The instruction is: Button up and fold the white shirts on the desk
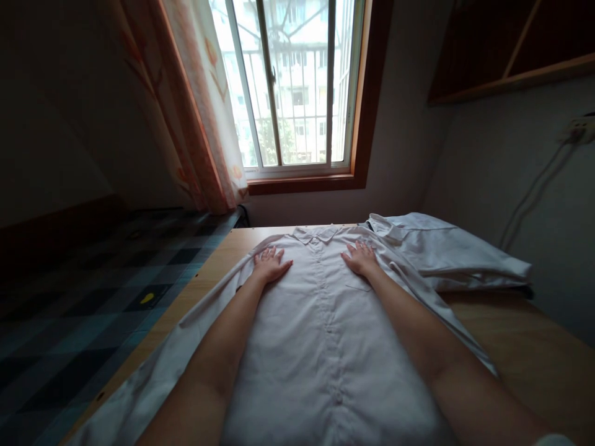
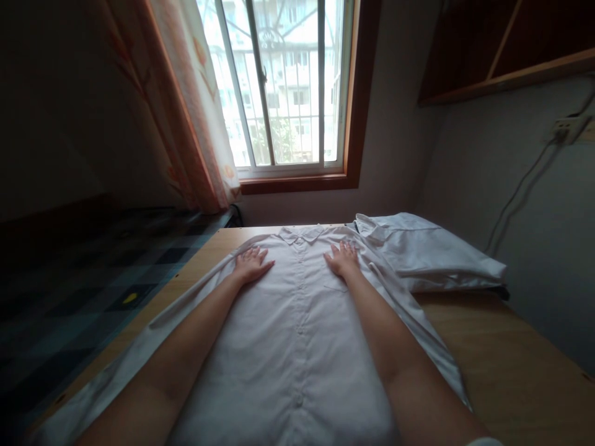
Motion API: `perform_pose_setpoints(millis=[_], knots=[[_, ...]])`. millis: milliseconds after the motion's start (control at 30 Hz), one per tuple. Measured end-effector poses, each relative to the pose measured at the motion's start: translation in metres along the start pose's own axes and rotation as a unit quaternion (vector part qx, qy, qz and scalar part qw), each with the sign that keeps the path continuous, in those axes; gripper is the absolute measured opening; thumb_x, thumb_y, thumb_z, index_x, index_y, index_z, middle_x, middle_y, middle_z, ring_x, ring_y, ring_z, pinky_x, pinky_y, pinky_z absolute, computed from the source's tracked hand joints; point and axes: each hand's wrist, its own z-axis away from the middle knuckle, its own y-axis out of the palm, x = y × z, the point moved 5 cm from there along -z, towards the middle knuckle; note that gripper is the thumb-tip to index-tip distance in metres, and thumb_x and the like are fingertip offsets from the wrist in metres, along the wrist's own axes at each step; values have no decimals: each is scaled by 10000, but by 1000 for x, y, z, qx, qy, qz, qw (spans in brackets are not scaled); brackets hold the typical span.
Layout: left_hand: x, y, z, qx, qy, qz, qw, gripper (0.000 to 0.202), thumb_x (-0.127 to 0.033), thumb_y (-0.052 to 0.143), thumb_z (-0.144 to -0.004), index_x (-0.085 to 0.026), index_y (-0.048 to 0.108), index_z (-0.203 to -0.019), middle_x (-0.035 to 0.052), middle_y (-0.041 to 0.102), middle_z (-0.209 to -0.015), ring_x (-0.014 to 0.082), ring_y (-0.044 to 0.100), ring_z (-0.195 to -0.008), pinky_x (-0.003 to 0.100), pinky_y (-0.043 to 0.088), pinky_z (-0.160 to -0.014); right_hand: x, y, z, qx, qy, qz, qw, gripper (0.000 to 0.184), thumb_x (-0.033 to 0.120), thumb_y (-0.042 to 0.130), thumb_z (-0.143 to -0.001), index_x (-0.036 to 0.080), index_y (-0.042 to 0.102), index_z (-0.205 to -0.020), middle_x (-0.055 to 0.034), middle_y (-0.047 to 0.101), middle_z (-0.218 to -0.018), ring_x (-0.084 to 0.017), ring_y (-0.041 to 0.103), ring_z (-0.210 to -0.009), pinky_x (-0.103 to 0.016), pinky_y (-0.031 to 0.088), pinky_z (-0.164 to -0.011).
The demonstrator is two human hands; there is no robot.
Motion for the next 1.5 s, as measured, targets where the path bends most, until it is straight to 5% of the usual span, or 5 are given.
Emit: perform_pose_setpoints(millis=[400,700,1000,1200,1500], knots=[[-6,-11,-25,-15,-9,-42,999,755,-678,246,-953,-236,338,-1558,137,252,-1642,341,219,-1511,518,167,-1201,27,-25,-1,-167,-137,1,976,364,266,467,-959,201,681,-1246,-85,430,-1550,-212,239,-1487,-405,84,-1220],[-46,-9,36,-66,14,-10,998,637,-550,283,-999,-243,350,-1553,137,301,-1624,368,284,-1480,545,232,-1171,59,-1,66,-3,-129,-41,991,572,527,362,-1010,273,424,-1520,-117,296,-1624,-356,206,-1497,-626,132,-1167],[-50,-1,58,-24,58,-14,998,611,-574,283,-991,-292,410,-1518,102,296,-1632,337,232,-1505,560,165,-1187,57,-4,84,4,-146,-37,989,583,574,343,-1003,311,417,-1518,-67,291,-1630,-312,192,-1509,-637,90,-1175],[12,-65,76,-117,-83,-109,984,471,-320,451,-950,-135,551,-1372,197,531,-1442,332,461,-1326,466,347,-1063,56,-2,83,8,-147,-37,988,584,577,322,-1007,311,416,-1518,-57,288,-1632,-290,186,-1512,-610,104,-1183],[133,-79,159,127,-197,-78,969,333,-394,645,-814,-95,710,-947,181,724,-1069,320,669,-972,332,466,-763,54,1,81,7,-148,-37,988,583,580,319,-1005,316,417,-1516,-55,290,-1632,-283,192,-1510,-612,112,-1181]])
